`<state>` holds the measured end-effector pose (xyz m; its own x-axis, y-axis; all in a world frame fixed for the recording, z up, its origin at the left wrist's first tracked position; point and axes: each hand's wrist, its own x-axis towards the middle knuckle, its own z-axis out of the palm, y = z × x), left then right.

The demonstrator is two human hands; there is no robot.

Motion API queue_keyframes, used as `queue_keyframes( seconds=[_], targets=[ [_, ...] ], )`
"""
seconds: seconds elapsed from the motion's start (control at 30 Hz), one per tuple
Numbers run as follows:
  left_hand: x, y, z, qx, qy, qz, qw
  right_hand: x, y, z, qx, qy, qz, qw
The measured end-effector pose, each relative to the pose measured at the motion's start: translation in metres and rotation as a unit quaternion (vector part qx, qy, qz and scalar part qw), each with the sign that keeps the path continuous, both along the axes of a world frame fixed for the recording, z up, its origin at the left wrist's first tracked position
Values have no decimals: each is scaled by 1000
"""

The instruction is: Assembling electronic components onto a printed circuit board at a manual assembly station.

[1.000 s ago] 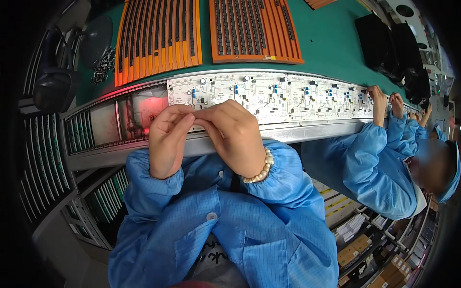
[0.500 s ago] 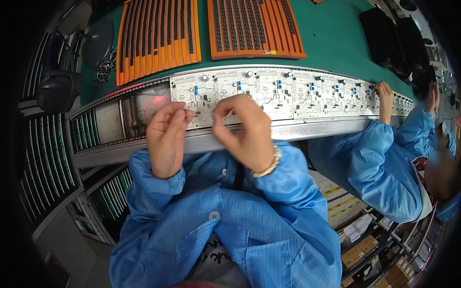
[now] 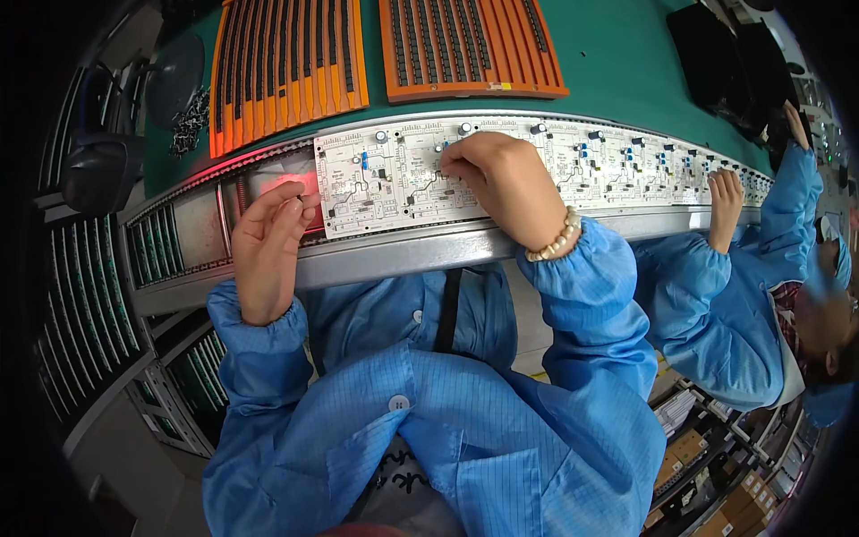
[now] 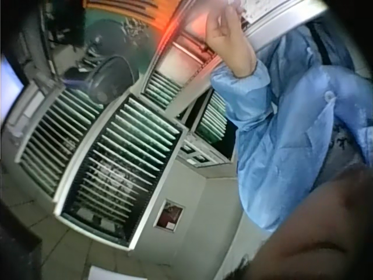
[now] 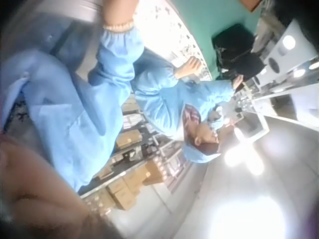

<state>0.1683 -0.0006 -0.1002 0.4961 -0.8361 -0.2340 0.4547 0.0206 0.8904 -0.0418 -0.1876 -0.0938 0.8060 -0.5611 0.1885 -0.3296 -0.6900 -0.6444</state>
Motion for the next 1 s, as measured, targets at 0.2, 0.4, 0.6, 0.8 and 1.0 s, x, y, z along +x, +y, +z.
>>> queue_keyframes(
  seconds=[0.2,0.4,0.6,0.8,1.0],
  targets=[
    [5,3,-2,0,-1,-10,1000,9,-10,7,-178,49,60,981],
    [11,4,2,17,-40,-47,998,9,-22,11,-310,67,204,926],
    [14,-2,6,37,-99,-85,991,5,-42,12,-344,53,309,885],
    [8,-10,8,50,-138,-85,985,1,-48,10,-397,14,367,841],
    [10,-15,7,58,-140,-108,983,1,-49,10,-413,20,380,827]
  ],
)
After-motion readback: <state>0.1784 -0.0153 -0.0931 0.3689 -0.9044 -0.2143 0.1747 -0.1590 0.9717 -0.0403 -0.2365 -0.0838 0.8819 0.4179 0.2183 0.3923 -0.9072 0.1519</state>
